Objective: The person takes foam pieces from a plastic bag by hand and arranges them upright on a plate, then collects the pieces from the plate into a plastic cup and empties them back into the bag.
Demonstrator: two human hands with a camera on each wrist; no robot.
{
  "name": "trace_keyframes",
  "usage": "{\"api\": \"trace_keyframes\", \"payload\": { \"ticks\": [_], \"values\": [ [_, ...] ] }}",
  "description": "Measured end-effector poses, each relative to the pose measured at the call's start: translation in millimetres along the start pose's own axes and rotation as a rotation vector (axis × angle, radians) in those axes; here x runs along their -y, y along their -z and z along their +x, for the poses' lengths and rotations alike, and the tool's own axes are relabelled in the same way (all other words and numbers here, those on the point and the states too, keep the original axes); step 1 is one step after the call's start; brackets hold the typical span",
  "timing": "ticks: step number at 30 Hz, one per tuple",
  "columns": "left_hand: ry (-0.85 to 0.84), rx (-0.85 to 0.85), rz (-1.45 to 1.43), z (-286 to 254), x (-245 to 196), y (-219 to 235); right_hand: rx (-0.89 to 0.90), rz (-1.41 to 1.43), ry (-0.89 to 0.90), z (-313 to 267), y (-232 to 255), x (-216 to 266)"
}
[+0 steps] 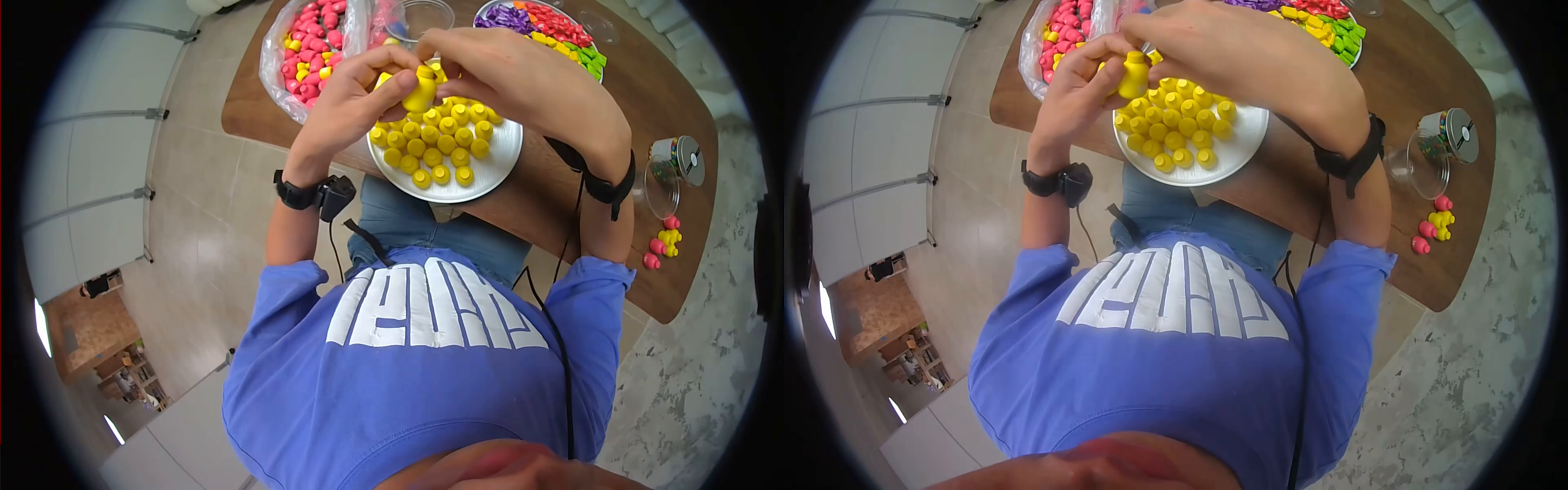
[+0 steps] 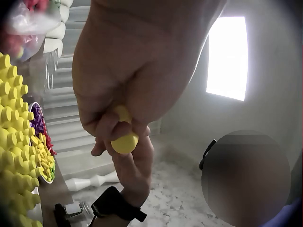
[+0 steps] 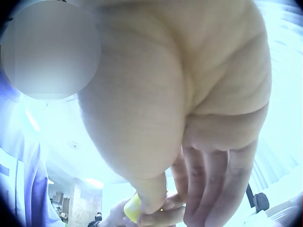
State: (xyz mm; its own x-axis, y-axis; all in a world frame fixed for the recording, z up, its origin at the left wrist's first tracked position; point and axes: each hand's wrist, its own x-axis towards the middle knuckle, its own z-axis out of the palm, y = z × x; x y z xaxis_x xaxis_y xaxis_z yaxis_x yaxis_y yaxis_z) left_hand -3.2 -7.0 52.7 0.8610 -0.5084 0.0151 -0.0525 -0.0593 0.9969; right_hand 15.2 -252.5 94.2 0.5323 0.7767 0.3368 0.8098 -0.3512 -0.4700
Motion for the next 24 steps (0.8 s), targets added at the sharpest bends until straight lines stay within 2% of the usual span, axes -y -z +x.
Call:
{"api": "trace_keyframes", "payload": {
  "ticks": [1, 5, 8, 12, 14, 15, 17, 19, 20, 21, 23, 24],
  "values": [
    [-0.009, -0.069, -0.011, 0.0, 0.3, -3.7, -0.019, -0.011, -0.032, 0.9, 0.8, 0.7],
    [-0.05, -0.099, 0.043, -2.5, 1.5, -8.9, -0.011, 0.065, 0.038, 4.8, 0.2, -1.7],
    [-0.062, -0.048, 0.024, -3.4, 5.1, -4.4, 0.007, 0.13, 0.148, 8.0, -2.5, -5.5],
    [-0.108, -0.174, 0.134, -0.1, 15.8, -3.5, 0.01, 0.105, 0.098, 9.6, -0.6, -8.9],
    [-0.047, -0.307, 0.211, -0.1, 32.0, 7.8, 0.011, 0.06, 0.069, 11.8, -3.8, -14.9],
    [-0.049, -0.31, 0.21, -3.6, 37.5, 10.7, 0.019, 0.009, 0.061, 13.2, -9.6, -23.1],
    [-0.013, -0.245, -0.125, -8.2, 43.4, 14.4, 0.027, -0.042, 0.051, 13.4, -18.4, -30.2],
    [-0.011, -0.273, -0.15, -15.1, 43.8, 11.2, 0.052, -0.145, -0.08, 12.5, -26.5, -32.2],
    [-0.009, -0.301, -0.172, -19.4, 42.8, 9.0, 0.055, -0.144, -0.079, 12.7, -32.6, -39.0],
    [-0.009, -0.303, -0.173, -22.7, 41.7, 8.7, 0.07, -0.152, -0.068, 13.9, -39.3, -49.6],
    [-0.015, -0.328, 0.057, -28.8, 39.4, 8.5, 0.087, -0.161, -0.056, 15.4, -45.8, -55.2],
    [-0.016, -0.329, 0.055, -31.3, 38.1, 5.7, 0.112, -0.177, -0.1, 15.8, -47.9, -55.9]
  ]
}}
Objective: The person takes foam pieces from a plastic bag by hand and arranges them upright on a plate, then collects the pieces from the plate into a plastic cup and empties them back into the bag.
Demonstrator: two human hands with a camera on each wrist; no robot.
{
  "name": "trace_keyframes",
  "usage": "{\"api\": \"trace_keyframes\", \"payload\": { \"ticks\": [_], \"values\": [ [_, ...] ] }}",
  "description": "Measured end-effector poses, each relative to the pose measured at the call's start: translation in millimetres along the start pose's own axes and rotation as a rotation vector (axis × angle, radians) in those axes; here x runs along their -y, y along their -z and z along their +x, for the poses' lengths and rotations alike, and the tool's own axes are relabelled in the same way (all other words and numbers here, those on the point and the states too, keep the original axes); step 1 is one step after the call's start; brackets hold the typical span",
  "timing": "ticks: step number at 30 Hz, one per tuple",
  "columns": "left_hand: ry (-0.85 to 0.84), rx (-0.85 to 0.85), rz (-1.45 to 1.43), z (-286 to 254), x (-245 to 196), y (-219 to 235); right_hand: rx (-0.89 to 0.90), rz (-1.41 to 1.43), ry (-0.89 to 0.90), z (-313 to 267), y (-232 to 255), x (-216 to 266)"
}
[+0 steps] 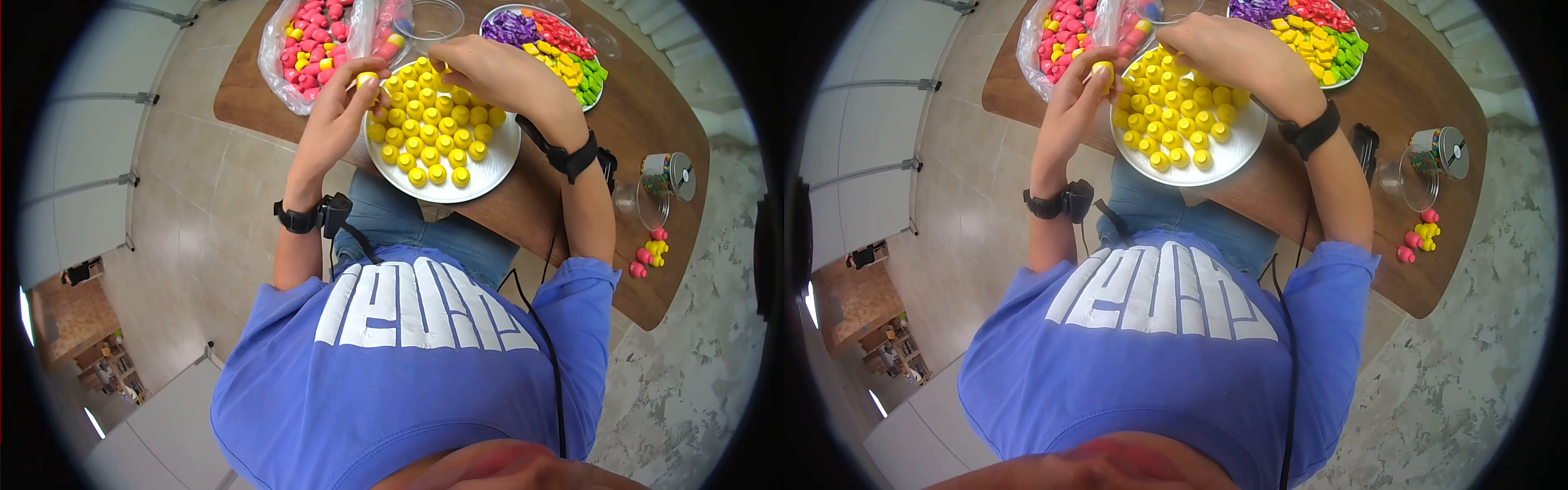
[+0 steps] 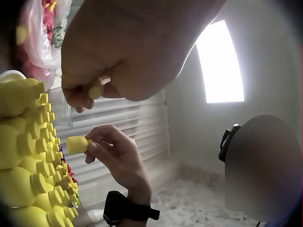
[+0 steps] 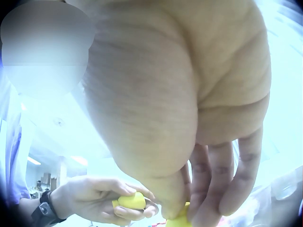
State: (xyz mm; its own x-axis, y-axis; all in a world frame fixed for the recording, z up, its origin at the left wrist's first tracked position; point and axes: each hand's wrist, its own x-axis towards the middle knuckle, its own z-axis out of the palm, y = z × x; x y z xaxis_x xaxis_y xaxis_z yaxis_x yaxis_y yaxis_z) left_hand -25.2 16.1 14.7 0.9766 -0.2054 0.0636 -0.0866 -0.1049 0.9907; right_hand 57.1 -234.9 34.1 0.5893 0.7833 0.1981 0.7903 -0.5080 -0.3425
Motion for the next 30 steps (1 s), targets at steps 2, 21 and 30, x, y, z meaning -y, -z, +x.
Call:
{"api": "trace_keyframes", "payload": {
  "ticks": [2, 21, 30],
  "values": [
    [-0.08, -0.083, -0.01, -5.3, -1.7, -4.0, 0.031, -0.016, -0.04, 0.5, -5.8, -1.2],
    [-0.081, -0.089, -0.057, -9.4, 1.0, -2.6, 0.017, -0.057, -0.044, 0.2, -25.6, -10.6],
    [-0.01, -0.07, -0.001, -11.2, -5.5, -5.5, -0.016, 0.113, 0.106, -1.2, 18.5, 7.5]
  ]
}}
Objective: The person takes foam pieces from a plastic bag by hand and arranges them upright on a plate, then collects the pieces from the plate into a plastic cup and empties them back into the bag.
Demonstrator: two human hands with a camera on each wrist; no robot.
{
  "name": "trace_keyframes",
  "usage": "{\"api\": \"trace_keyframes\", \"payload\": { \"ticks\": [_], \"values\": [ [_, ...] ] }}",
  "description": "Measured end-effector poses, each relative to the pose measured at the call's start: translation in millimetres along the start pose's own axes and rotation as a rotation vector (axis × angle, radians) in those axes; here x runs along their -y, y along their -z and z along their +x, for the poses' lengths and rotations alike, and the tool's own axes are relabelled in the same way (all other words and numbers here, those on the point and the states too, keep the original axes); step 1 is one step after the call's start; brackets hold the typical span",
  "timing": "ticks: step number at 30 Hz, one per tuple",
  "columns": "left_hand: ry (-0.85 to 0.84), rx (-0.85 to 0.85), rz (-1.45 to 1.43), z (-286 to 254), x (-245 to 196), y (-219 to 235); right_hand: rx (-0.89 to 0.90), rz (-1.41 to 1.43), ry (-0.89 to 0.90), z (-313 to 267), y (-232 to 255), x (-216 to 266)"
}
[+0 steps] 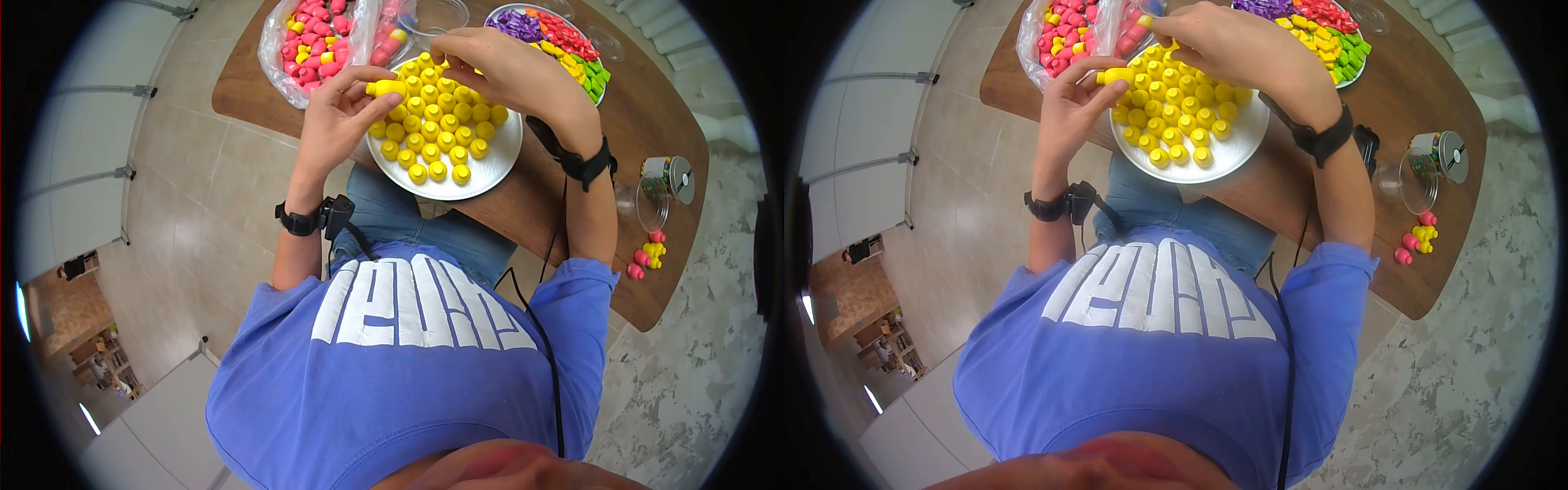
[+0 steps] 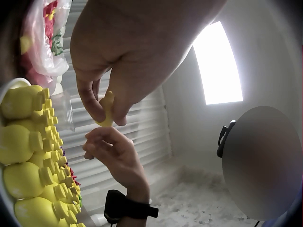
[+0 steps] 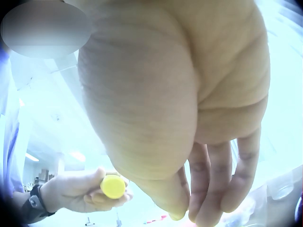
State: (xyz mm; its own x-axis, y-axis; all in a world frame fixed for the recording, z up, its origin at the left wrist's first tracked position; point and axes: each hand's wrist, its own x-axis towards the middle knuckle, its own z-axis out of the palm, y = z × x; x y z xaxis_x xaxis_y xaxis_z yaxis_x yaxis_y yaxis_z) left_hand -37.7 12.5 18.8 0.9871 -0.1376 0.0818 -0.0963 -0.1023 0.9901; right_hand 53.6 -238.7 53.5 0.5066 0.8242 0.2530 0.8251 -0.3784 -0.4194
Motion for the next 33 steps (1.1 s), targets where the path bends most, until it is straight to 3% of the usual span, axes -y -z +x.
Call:
{"api": "trace_keyframes", "payload": {
  "ticks": [3, 5, 7, 9, 15, 18, 20, 23, 27, 29, 30, 33],
  "values": [
    [-0.039, 0.023, -0.031, 3.0, 7.2, -6.9, 0.006, 0.12, 0.056, 0.2, 16.0, 27.6],
    [-0.162, 0.038, -0.011, 4.2, 9.0, -14.0, 0.023, 0.172, 0.083, 1.7, 12.9, 34.8],
    [-0.138, 0.071, -0.023, 5.4, 6.1, -21.4, -0.144, 0.139, 0.236, 0.4, -0.3, 35.8],
    [-0.208, 0.074, -0.048, 7.1, 5.4, -29.9, -0.138, 0.121, 0.185, -3.3, -0.4, 41.6],
    [-0.177, 0.101, -0.006, 9.3, -1.9, -36.1, -0.181, 0.045, 0.19, -8.5, 7.5, 36.4],
    [-0.235, 0.137, 0.014, 9.6, -5.4, -40.4, -0.028, 0.153, 0.125, -9.2, 15.5, 36.2],
    [-0.236, 0.14, -0.004, 7.6, -5.3, -41.7, 0.055, 0.178, -0.018, -11.7, 20.4, 36.9],
    [-0.226, 0.125, 0.021, 6.3, -3.7, -36.5, -0.006, 0.121, 0.09, -13.1, 28.9, 25.7],
    [-0.184, 0.034, 0.065, 4.2, 5.5, -14.0, -0.018, 0.052, 0.016, -20.7, 42.3, 8.4],
    [-0.167, 0.047, 0.052, 2.1, 5.4, -1.3, 0.122, -0.084, -0.262, -20.2, 56.2, 10.2],
    [-0.167, 0.029, 0.062, 0.6, 8.7, 4.3, 0.095, -0.07, -0.322, -20.0, 54.7, 6.2],
    [-0.174, -0.001, 0.072, -2.9, 11.7, 10.2, 0.078, -0.084, -0.319, -21.9, 44.8, -14.4]
  ]
}}
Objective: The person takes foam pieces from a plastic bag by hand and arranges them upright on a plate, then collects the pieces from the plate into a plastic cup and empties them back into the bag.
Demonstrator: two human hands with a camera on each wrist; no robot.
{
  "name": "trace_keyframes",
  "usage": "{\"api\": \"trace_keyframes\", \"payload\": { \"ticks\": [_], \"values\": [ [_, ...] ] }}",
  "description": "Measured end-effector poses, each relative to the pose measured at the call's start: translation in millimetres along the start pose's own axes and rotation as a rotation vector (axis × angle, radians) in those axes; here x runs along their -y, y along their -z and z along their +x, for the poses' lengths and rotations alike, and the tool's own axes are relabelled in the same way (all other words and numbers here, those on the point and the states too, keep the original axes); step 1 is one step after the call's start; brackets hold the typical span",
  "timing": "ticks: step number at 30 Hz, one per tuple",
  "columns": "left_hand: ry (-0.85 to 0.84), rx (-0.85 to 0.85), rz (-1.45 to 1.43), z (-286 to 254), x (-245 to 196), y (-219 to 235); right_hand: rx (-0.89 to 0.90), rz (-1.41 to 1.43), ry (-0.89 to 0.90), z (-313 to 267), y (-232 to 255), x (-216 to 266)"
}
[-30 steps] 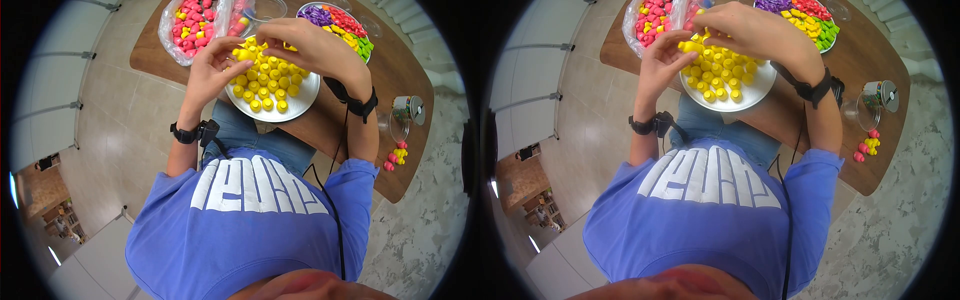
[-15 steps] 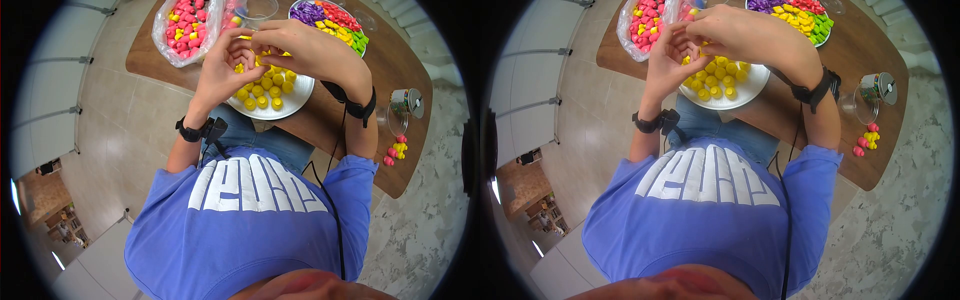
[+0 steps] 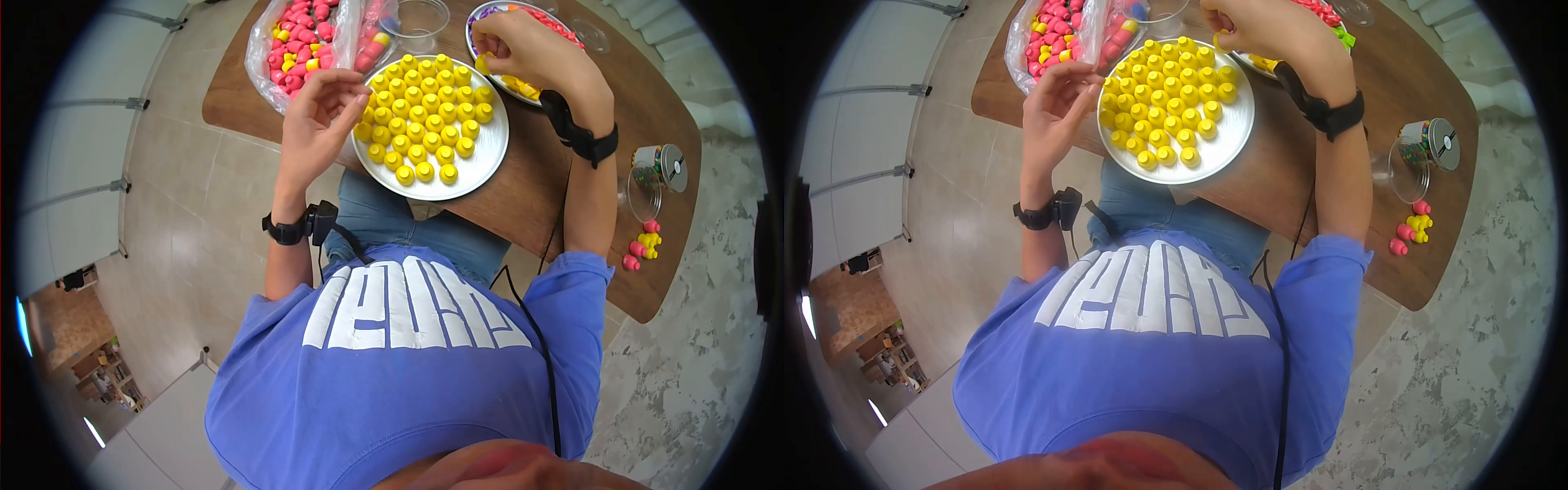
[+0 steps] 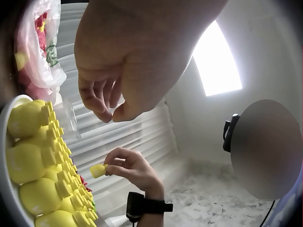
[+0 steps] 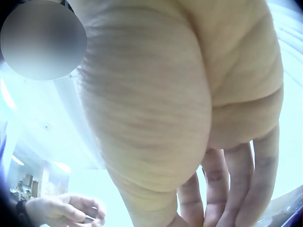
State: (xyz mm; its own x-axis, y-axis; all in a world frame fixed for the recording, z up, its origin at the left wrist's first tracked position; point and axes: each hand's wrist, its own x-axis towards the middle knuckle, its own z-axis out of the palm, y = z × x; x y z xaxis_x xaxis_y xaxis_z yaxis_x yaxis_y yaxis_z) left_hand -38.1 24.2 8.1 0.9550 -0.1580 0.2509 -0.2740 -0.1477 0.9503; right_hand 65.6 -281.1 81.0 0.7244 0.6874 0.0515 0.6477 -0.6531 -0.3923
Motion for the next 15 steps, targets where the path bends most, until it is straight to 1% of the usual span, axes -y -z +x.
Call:
{"api": "trace_keyframes", "payload": {
  "ticks": [1, 3, 4, 6, 8, 10, 12, 15],
  "values": [
    [0.005, -0.011, 0.025, -1.8, -0.5, 0.6, -0.001, -0.001, -0.002, 3.8, -9.3, -10.9],
    [0.01, -0.021, 0.048, -3.5, 0.4, 2.0, 0.053, 0.07, -0.003, 11.6, -30.3, -31.4],
    [0.021, -0.022, 0.056, -4.1, 1.3, 2.8, 0.054, 0.069, -0.004, 13.3, -34.2, -33.9],
    [0.035, -0.025, 0.065, -5.9, 0.9, 3.4, 0.062, 0.088, -0.007, 15.9, -40.4, -36.5],
    [0.088, -0.014, 0.034, -6.4, -2.0, 3.9, 0.086, 0.1, -0.012, 17.3, -46.9, -39.3],
    [0.09, -0.015, 0.035, -6.1, -2.1, 4.9, 0.111, 0.112, -0.018, 18.8, -49.2, -38.7],
    [0.091, -0.011, 0.036, -6.3, -2.6, 6.2, 0.152, 0.059, -0.037, 20.7, -49.4, -34.7],
    [0.101, -0.013, 0.044, -6.3, -2.8, 8.7, 0.192, 0.087, -0.032, 21.5, -53.2, -38.1]
  ]
}}
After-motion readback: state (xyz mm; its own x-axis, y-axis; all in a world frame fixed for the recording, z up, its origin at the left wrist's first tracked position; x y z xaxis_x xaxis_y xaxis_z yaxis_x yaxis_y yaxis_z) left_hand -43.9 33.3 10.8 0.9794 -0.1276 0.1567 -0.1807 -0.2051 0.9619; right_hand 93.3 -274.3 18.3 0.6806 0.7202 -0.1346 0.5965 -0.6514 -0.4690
